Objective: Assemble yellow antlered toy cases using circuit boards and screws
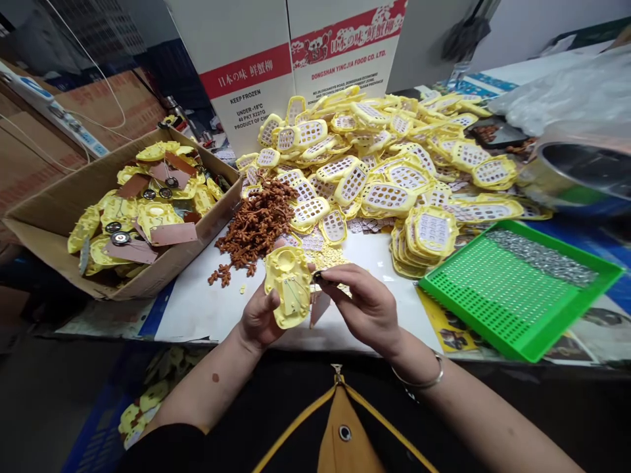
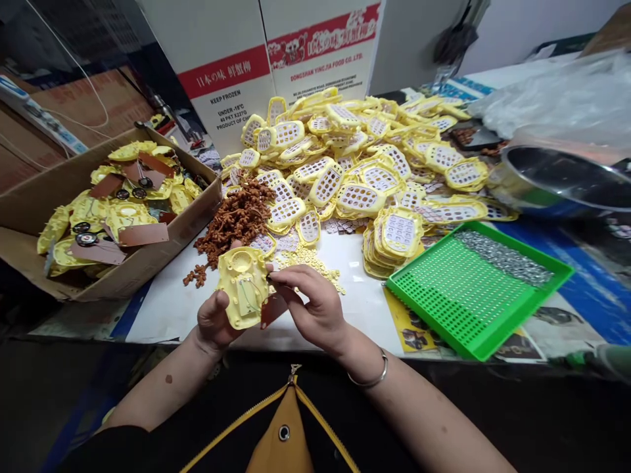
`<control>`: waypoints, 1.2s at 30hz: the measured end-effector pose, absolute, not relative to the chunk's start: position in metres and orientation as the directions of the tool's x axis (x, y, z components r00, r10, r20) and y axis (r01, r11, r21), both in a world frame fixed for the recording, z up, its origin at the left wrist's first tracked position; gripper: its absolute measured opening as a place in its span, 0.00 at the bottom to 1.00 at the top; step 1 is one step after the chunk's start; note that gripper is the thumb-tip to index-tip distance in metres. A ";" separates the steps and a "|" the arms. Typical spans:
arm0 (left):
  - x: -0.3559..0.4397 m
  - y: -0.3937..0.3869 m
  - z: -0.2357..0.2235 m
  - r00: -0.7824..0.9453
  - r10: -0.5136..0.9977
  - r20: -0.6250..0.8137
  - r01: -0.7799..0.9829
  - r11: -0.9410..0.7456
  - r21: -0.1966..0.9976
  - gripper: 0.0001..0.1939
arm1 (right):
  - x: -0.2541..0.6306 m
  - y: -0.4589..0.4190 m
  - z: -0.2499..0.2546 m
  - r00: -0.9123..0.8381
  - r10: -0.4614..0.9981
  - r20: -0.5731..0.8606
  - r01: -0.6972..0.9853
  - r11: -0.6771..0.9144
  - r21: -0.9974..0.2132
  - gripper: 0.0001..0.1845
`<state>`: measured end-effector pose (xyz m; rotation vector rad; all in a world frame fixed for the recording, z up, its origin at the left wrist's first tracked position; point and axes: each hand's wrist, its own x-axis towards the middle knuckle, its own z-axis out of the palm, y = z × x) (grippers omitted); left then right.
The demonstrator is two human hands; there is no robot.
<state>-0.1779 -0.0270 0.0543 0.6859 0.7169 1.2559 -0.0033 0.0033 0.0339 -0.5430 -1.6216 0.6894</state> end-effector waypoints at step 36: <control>-0.171 -0.030 0.031 0.452 0.873 -0.184 -0.555 0.437 0.708 0.46 | 0.006 0.008 0.048 -0.441 0.445 0.780 0.534 0.828 -0.170 0.08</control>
